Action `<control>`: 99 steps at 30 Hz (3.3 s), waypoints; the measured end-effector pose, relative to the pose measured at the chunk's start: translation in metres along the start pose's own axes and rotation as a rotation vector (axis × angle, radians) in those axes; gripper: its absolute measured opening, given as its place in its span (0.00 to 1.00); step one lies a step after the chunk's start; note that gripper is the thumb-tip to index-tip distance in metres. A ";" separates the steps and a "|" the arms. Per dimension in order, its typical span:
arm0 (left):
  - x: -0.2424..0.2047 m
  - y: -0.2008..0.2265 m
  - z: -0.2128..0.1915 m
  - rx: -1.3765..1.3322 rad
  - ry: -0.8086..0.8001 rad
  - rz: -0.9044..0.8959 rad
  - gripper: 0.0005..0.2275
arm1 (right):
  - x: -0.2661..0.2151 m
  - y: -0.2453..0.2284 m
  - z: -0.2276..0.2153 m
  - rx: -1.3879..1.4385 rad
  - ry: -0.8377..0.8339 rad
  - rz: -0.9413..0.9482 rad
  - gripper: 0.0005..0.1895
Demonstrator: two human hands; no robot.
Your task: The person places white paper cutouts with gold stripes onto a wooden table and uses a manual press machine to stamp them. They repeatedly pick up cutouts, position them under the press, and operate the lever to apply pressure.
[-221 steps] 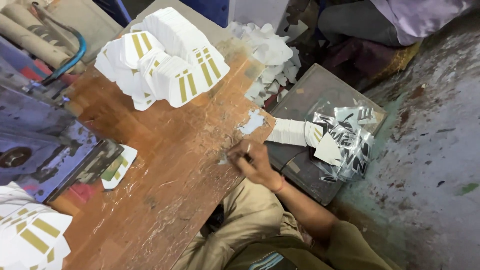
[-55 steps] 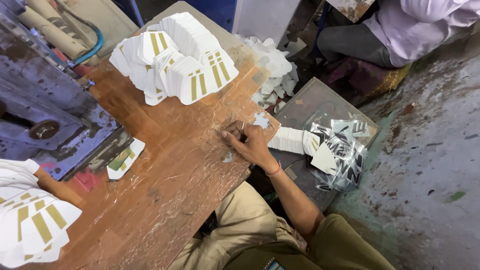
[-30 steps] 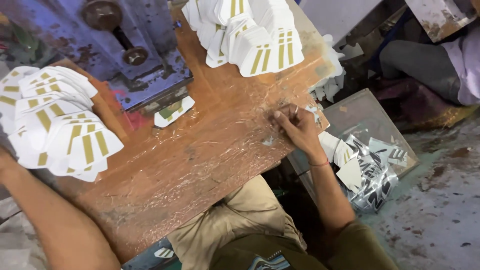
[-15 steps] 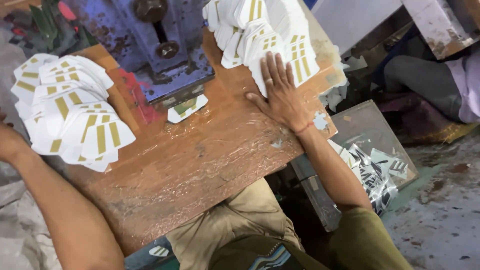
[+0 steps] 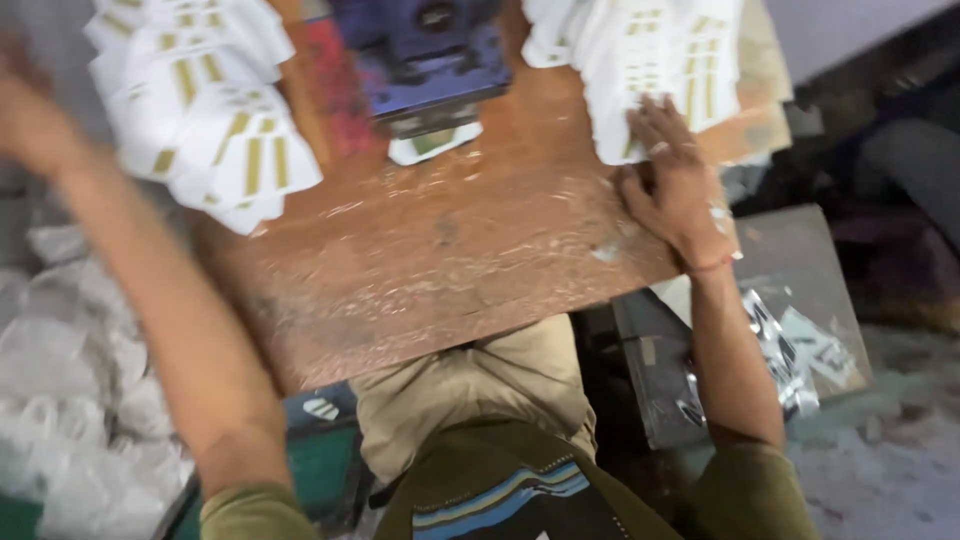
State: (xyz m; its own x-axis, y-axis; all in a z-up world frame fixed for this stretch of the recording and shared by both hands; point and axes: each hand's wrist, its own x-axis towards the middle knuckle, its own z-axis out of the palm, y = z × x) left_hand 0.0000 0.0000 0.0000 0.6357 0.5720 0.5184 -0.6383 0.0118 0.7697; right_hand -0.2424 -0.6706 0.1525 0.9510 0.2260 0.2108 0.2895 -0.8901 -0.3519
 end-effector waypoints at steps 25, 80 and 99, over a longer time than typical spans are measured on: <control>-0.129 0.161 0.155 0.436 -0.286 0.169 0.06 | -0.029 -0.127 0.051 -0.037 0.102 -0.271 0.10; -0.156 0.059 0.119 0.615 -0.572 -0.521 0.12 | -0.045 -0.065 0.030 0.540 0.329 0.031 0.07; -0.142 0.098 0.103 0.625 -0.443 -0.407 0.16 | -0.047 -0.069 0.048 0.647 0.211 0.348 0.07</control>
State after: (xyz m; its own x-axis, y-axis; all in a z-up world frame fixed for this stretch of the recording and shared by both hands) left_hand -0.1084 -0.1645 0.0397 0.9562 0.2478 0.1558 -0.0517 -0.3808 0.9232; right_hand -0.3019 -0.6006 0.1228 0.9770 -0.1635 0.1372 0.0446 -0.4721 -0.8804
